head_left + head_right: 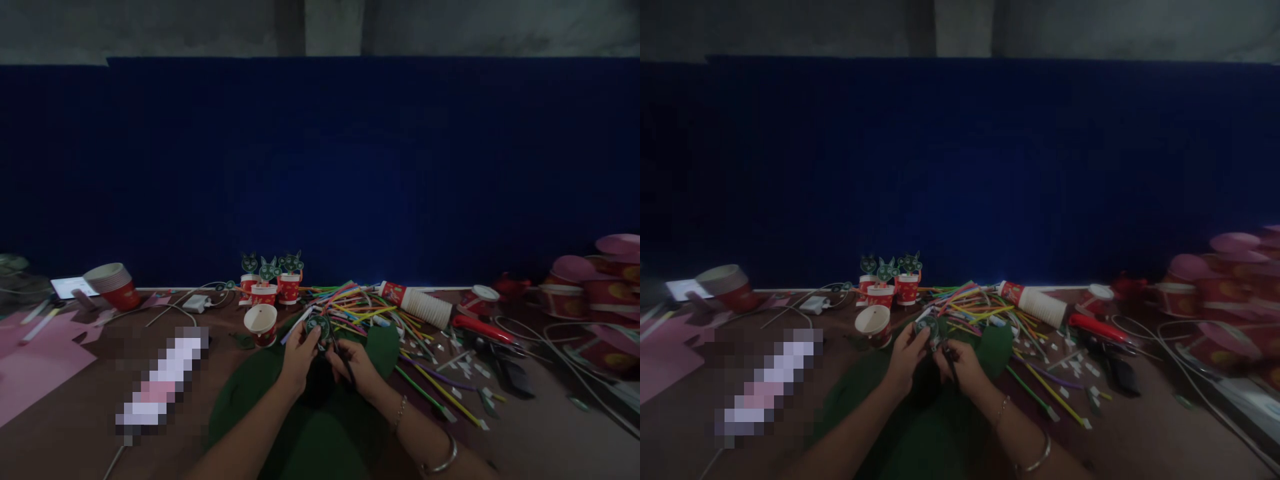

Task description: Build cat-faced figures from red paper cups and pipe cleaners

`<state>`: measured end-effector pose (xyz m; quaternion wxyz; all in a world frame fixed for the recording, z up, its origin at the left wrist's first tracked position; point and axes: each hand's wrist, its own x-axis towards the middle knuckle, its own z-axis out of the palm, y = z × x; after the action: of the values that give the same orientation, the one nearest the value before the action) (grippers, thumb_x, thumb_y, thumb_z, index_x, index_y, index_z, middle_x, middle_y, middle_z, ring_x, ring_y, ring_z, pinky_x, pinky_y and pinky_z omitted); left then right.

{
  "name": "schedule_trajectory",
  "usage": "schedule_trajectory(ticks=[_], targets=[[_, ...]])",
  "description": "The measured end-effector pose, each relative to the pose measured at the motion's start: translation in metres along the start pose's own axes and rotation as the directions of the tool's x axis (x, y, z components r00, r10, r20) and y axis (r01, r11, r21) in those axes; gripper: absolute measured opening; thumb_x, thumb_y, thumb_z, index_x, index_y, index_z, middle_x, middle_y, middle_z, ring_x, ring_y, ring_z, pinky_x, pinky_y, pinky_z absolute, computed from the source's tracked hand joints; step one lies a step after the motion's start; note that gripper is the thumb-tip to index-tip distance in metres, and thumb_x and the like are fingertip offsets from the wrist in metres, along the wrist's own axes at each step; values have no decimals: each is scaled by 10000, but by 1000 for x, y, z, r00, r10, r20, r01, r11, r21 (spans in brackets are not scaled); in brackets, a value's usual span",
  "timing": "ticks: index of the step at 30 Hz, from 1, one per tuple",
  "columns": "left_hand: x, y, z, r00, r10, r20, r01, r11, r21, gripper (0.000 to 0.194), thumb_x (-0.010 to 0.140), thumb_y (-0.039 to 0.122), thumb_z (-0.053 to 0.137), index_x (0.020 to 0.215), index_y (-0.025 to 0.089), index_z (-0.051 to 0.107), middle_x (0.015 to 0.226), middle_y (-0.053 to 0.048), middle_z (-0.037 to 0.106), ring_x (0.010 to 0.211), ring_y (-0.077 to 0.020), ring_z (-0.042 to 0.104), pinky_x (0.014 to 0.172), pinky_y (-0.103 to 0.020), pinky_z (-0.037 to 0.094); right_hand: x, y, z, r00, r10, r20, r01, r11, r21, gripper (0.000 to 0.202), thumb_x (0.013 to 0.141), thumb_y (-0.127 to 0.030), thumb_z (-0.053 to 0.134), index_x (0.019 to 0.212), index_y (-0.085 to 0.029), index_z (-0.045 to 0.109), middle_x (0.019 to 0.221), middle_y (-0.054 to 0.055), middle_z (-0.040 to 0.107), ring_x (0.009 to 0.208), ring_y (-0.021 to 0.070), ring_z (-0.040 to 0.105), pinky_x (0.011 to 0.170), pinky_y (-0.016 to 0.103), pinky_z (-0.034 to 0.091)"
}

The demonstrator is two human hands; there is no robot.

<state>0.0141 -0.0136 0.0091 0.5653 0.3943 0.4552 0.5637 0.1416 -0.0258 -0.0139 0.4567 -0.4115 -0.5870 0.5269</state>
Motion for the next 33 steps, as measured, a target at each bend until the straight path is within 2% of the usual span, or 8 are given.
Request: schedule_trajectory(ticks=[9,15,21,33], targets=[[2,0,-3,1000,4,-10,-4,1000,9,283,624,394,702,764,184,574,650,43,580,563,-72,551,497,-146,395,1,1,0,1000,12,8,-12,1000,0,404,681,-568,592,650,-178,490,399,-70,446,352,69,386,384,195,283],[2,1,-3,999,26,26,-26,1000,-11,289,632,387,703,769,175,564,647,35,574,557,-78,550,495,-156,406,1,-2,1,1000,31,0,-31,1000,3,415,667,-576,603,648,-176,495,399,-66,450,347,66,380,372,190,273],[6,7,-5,996,-12,89,12,1000,-1,324,579,375,742,663,167,509,533,54,537,455,-58,487,432,-149,345,0,0,-2,999,37,12,-38,999,28,424,646,-578,627,643,-177,490,415,-61,465,360,71,399,376,190,283],[7,13,-7,995,-10,96,5,999,47,335,590,370,732,660,171,470,499,66,510,402,-33,421,374,-126,232,1,-8,0,999,29,17,-29,999,13,453,617,-619,613,613,-187,476,411,-69,428,338,66,375,357,200,302]])
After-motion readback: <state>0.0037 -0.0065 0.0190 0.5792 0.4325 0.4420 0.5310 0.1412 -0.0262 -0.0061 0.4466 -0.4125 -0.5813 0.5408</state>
